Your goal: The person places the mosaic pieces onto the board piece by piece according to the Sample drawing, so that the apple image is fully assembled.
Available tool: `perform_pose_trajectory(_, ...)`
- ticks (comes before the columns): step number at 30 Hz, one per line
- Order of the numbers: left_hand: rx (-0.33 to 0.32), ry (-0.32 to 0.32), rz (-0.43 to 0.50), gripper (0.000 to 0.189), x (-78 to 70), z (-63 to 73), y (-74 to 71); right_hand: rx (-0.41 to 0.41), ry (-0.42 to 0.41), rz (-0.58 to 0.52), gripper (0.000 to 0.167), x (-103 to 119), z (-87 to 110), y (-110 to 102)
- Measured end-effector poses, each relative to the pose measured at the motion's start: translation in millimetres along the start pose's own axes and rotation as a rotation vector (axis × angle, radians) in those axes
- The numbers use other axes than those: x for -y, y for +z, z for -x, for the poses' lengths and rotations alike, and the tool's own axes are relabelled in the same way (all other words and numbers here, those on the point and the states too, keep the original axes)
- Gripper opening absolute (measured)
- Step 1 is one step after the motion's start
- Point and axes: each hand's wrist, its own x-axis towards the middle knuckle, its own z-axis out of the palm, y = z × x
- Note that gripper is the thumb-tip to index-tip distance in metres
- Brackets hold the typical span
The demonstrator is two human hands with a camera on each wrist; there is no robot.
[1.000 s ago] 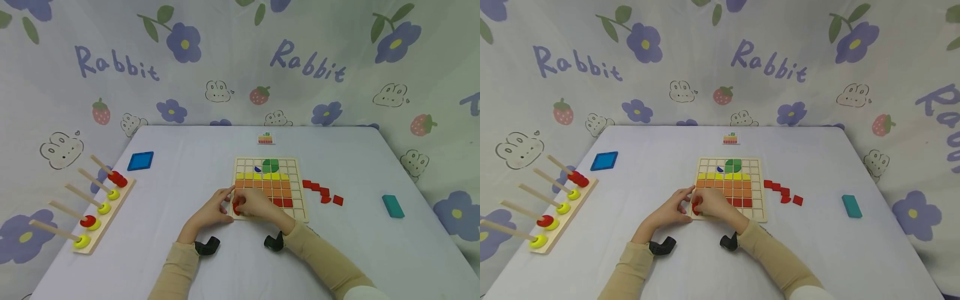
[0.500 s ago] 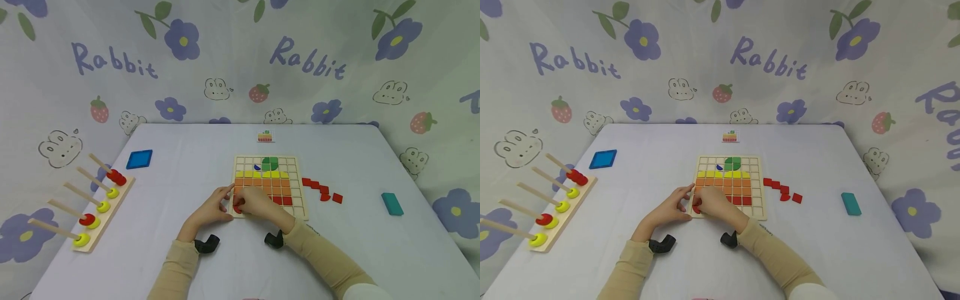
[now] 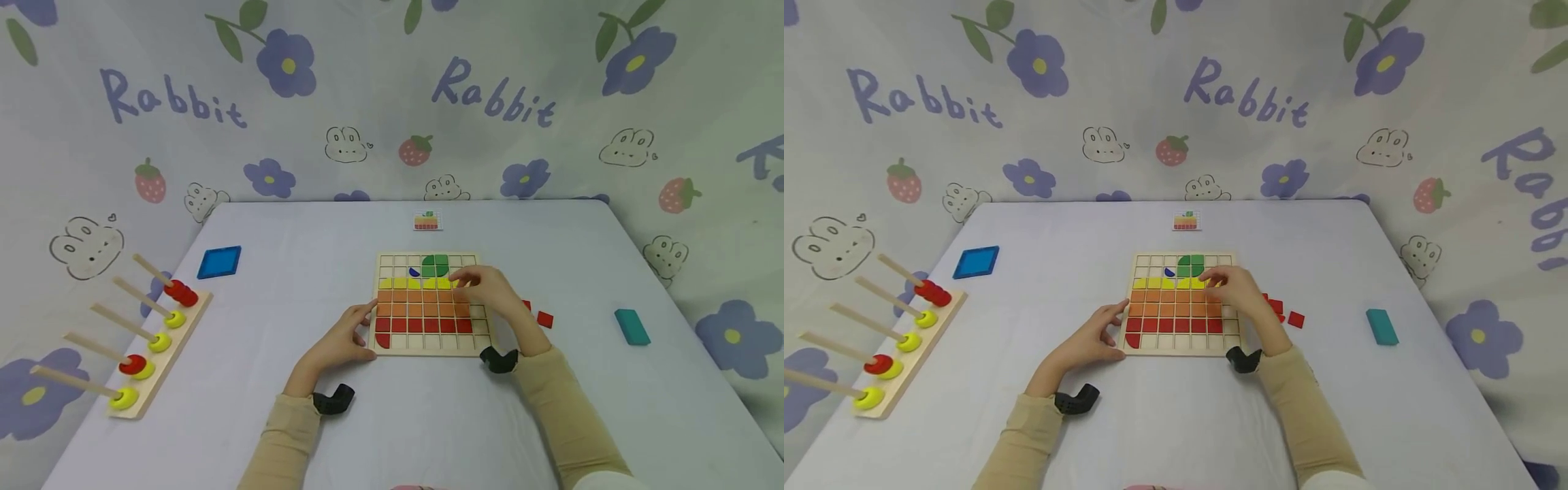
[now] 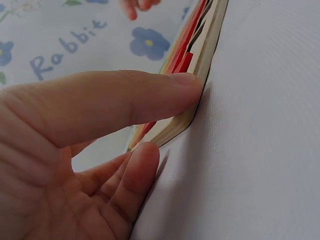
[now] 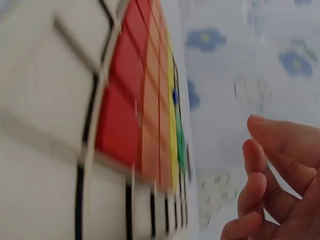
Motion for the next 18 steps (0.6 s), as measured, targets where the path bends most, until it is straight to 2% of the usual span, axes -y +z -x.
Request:
perform_pose_trajectory(3, -0.005, 0.006, -0.019, 0.097, -1.3, 1.2, -0.5, -0.05, 0.075, -0.083, 0.033, -25, 0.3, -22)
perform_pose_trajectory(6, -0.004, -0.003, -0.035, 0.097, -1.8, 2.2, 0.2, -0.089, 0.155, -0.108, 0.035, -48, 3.7, -36)
perform_pose_trajectory(11, -0.003, -0.013, -0.039, 0.097, -1.6, 2.6, 0.9, -0.089, 0.265, 0.0, 0.039, -69, 11.5, -47)
perform_pose_trajectory(15, 0.0, 0.0, -0.035, 0.097, -0.9, 1.8, 0.5, -0.038, 0.275, 0.094, 0.044, -72, 13.2, -47)
perform_pose_trajectory(18, 0.001, 0.013, -0.029, 0.096, -0.1, 0.5, 0.3, -0.015, 0.256, 0.142, 0.041, -72, 11.6, -48)
